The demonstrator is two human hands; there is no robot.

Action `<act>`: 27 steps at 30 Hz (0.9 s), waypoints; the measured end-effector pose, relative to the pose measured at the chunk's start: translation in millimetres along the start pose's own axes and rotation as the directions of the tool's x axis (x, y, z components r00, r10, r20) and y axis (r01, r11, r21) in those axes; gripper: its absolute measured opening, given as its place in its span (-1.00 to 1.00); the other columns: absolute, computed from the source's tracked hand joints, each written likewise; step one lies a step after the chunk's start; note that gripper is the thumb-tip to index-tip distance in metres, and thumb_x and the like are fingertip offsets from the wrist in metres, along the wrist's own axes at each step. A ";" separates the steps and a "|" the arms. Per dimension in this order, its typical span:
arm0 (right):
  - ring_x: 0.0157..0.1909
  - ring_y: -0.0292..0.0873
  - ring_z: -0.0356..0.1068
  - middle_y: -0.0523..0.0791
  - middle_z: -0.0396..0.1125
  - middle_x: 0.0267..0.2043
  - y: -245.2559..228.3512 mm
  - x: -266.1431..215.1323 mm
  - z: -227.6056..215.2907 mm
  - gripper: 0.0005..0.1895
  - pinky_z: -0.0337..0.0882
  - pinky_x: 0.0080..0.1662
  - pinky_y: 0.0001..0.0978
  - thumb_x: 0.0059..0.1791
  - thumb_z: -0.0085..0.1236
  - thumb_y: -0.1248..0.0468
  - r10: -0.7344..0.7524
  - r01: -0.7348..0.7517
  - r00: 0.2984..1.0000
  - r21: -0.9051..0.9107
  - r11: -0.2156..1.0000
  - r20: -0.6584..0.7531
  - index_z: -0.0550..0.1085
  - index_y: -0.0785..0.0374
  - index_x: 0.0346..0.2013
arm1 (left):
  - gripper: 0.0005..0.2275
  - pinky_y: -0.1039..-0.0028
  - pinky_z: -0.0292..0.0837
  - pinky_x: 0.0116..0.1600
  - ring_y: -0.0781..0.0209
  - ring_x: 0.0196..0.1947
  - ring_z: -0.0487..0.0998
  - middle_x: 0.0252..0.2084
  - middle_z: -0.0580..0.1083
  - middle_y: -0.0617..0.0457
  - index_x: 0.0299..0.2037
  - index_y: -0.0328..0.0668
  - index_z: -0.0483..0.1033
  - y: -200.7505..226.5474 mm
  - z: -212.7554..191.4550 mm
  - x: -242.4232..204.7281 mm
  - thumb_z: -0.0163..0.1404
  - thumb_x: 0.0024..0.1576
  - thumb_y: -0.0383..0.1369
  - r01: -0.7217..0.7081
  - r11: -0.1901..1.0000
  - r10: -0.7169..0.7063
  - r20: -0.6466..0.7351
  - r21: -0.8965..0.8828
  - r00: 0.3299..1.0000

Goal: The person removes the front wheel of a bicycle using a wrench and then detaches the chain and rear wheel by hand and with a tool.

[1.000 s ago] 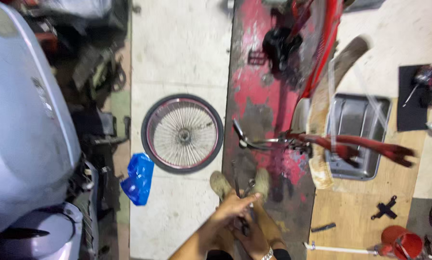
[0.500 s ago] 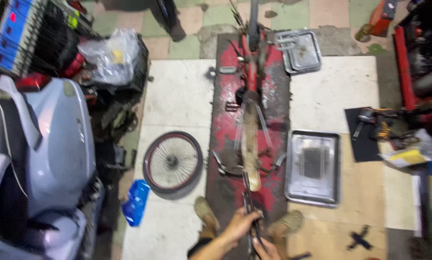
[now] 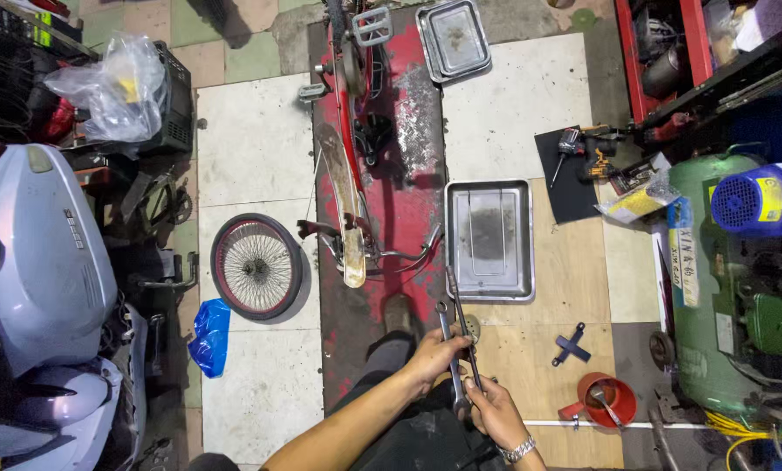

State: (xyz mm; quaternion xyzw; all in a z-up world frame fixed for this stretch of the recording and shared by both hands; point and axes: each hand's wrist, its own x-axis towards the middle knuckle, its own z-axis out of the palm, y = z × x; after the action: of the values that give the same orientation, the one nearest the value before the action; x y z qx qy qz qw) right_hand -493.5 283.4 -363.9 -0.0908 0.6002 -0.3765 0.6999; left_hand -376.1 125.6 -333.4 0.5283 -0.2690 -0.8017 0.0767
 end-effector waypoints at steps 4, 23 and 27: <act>-0.78 -0.37 0.02 -0.07 0.38 -0.64 -26.9 -5.3 -13.4 -0.61 -0.07 -0.66 -0.47 0.05 0.05 0.10 0.029 -0.029 0.999 -0.006 1.000 -0.033 0.52 0.22 0.08 | -0.86 0.34 0.50 -0.26 0.23 -0.30 0.55 -0.29 0.52 0.03 -0.12 -0.24 0.54 19.1 20.4 5.8 0.04 0.19 -0.37 0.068 0.997 -0.068 0.014 -0.040 0.998; -0.73 -0.36 0.03 -0.10 0.30 -0.62 -338.1 155.9 -142.7 -0.73 -0.04 -0.63 -0.49 0.00 0.17 0.19 -0.149 0.123 0.981 -0.193 0.973 -0.125 0.51 0.35 -0.15 | -0.81 0.50 0.49 -0.32 0.38 -0.36 0.56 -0.28 0.58 0.12 -0.16 -0.18 0.59 250.0 79.0 237.2 0.01 0.26 -0.24 -0.123 0.991 0.113 0.147 0.057 0.983; -0.71 -0.37 0.03 -0.11 0.31 -0.62 -466.3 251.0 -147.5 -0.74 -0.06 -0.61 -0.48 -0.01 0.19 0.21 -0.102 0.056 0.983 -0.276 0.959 -0.156 0.52 0.35 -0.16 | -0.76 0.51 0.45 -0.40 0.33 -0.49 0.52 -0.38 0.57 0.06 -0.23 -0.29 0.61 359.5 82.0 314.7 0.03 0.27 -0.24 -0.134 0.989 0.139 0.078 -0.065 0.987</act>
State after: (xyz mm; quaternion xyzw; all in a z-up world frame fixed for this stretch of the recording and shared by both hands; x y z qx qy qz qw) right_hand -823.3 -154.7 -326.4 -0.1774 0.6988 -0.3248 0.6121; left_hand -642.3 -277.0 -378.5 0.4725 -0.2837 -0.8233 0.1360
